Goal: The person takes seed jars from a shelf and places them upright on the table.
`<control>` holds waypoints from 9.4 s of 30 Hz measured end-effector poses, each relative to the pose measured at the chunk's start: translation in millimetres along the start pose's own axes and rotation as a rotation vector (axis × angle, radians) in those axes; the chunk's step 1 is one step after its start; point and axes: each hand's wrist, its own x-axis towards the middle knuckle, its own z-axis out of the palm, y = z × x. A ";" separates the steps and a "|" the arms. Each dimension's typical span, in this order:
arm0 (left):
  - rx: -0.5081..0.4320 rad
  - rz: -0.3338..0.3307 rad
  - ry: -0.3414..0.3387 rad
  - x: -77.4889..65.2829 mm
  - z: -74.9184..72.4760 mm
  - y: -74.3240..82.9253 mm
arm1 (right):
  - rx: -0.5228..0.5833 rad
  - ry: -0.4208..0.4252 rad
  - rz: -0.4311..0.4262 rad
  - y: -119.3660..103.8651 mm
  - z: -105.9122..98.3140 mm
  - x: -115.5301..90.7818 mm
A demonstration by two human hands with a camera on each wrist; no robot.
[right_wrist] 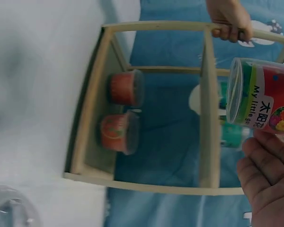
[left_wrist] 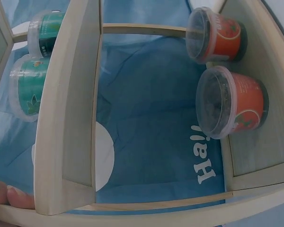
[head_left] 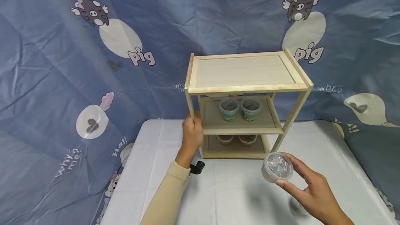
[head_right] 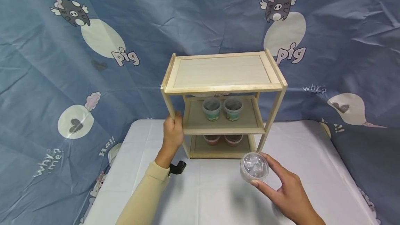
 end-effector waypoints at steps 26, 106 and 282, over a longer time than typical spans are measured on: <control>0.021 -0.009 0.014 0.6 -1.3 3.1 | -0.167 -0.040 0.087 33.6 20.8 -27.9; -0.022 0.000 0.001 0.7 0.5 -4.5 | -0.451 -0.344 0.067 100.8 53.3 -77.0; -0.001 0.005 0.021 1.6 -1.2 -2.1 | -0.233 0.101 -0.145 11.6 46.4 122.0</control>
